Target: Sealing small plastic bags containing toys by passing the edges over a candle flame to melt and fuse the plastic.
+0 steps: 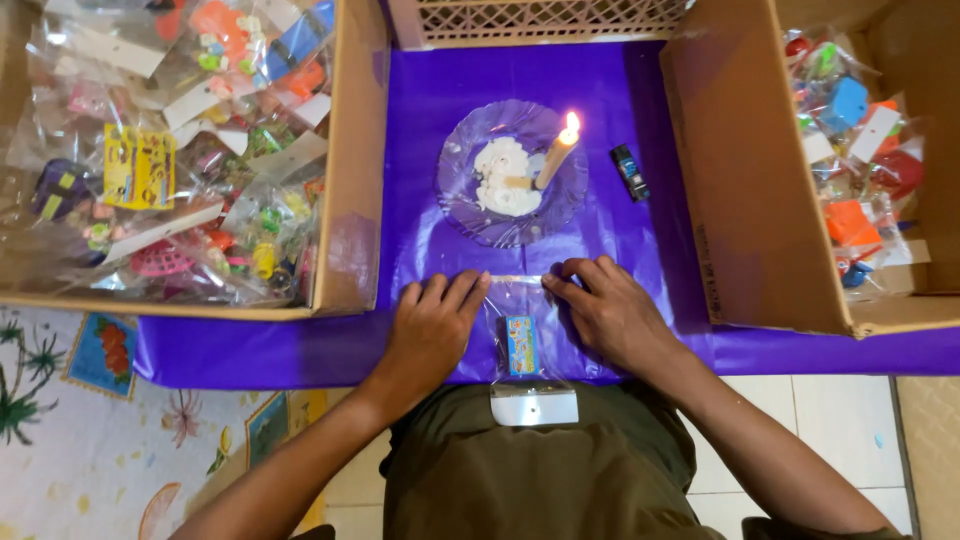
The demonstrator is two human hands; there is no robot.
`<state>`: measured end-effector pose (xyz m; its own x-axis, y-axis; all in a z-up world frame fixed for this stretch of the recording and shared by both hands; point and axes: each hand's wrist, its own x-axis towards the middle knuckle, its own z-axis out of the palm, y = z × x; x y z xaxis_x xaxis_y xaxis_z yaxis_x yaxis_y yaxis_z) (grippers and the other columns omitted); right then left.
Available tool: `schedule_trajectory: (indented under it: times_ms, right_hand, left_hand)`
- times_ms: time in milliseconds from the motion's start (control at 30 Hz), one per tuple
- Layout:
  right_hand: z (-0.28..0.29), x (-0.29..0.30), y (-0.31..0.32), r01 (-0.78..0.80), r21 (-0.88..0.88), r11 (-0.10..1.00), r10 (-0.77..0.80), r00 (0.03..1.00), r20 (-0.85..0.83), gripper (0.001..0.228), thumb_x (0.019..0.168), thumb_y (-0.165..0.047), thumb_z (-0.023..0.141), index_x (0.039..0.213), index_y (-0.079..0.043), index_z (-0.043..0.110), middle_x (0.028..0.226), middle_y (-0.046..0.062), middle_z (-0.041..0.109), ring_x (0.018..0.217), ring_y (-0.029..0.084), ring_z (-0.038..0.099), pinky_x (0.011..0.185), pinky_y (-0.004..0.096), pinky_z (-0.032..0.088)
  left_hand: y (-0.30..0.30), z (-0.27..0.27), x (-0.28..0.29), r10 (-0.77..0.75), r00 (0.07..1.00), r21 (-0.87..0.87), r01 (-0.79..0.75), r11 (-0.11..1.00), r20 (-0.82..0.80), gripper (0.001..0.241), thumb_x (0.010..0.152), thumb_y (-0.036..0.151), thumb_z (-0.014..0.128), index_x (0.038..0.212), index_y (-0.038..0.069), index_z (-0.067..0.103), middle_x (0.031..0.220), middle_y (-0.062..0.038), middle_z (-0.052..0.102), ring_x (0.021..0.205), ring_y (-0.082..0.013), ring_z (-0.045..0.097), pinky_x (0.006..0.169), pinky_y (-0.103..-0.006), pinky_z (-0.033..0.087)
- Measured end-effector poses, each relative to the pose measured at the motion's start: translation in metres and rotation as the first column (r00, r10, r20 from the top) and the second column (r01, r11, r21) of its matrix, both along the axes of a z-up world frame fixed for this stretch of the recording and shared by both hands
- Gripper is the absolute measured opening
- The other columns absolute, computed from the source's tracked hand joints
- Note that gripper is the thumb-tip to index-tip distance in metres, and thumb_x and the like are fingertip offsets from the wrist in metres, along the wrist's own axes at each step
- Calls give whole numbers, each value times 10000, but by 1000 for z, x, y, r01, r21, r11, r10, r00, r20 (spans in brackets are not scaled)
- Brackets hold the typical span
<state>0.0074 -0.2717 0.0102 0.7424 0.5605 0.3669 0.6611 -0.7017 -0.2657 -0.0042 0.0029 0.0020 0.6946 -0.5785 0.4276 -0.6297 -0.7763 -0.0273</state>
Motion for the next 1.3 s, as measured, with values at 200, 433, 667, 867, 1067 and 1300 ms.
schedule_trajectory:
  times_ms: [200, 433, 667, 867, 1067, 1300]
  right_hand:
    - [10, 5, 16, -64, 15, 998, 64, 998, -8, 331, 956, -41, 515, 1170, -157, 739, 1107, 75, 611, 864, 297, 584, 755, 392, 510]
    - [17, 12, 39, -118, 3, 993, 118, 993, 23, 325, 963, -51, 520, 1156, -166, 755, 1094, 85, 615, 832, 290, 567, 733, 387, 499]
    - [17, 17, 42, -156, -72, 985, 162, 984, 76, 275, 984, -98, 524, 1117, -160, 756, 1104, 67, 603, 823, 251, 527, 710, 366, 491]
    - [17, 16, 43, -148, -87, 985, 155, 985, 76, 284, 991, -96, 512, 1133, -151, 752, 1105, 78, 606, 821, 273, 526, 715, 378, 494]
    - [22, 14, 57, -160, 2, 987, 160, 987, -20, 386, 990, -46, 439, 1193, -154, 749, 1163, 96, 598, 809, 232, 532, 678, 370, 488]
    - [21, 16, 69, -174, -112, 978, 179, 983, 43, 309, 985, -88, 478, 1139, -135, 742, 1217, 101, 587, 824, 272, 528, 657, 397, 461]
  left_hand:
    - [23, -4, -22, 106, 981, 43, -100, 994, -163, 476, 849, 113, 615, 1322, 156, 655, 1249, -78, 619, 918, -290, 589, 683, -424, 446]
    - [38, -18, -26, 136, 976, -9, -140, 990, -167, 489, 826, 106, 643, 1311, 170, 651, 1182, -62, 598, 929, -280, 591, 665, -404, 471]
    - [32, -2, -10, 80, 995, -52, -83, 995, -61, 534, 905, 48, 562, 1420, 183, 596, 1160, -91, 569, 915, -286, 594, 640, -380, 469]
    - [29, -16, -7, -20, 992, -39, 15, 999, -126, 407, 968, 113, 489, 1345, 175, 630, 1206, -77, 578, 1032, -288, 571, 704, -393, 446]
    - [25, -5, -6, -33, 988, -6, 33, 999, -153, 361, 977, 113, 450, 1282, 147, 640, 1140, -52, 561, 999, -278, 545, 694, -395, 413]
    - [25, -9, -10, -52, 989, -32, 48, 998, -136, 298, 980, 120, 485, 1219, 106, 663, 1057, -53, 567, 952, -282, 543, 687, -412, 426]
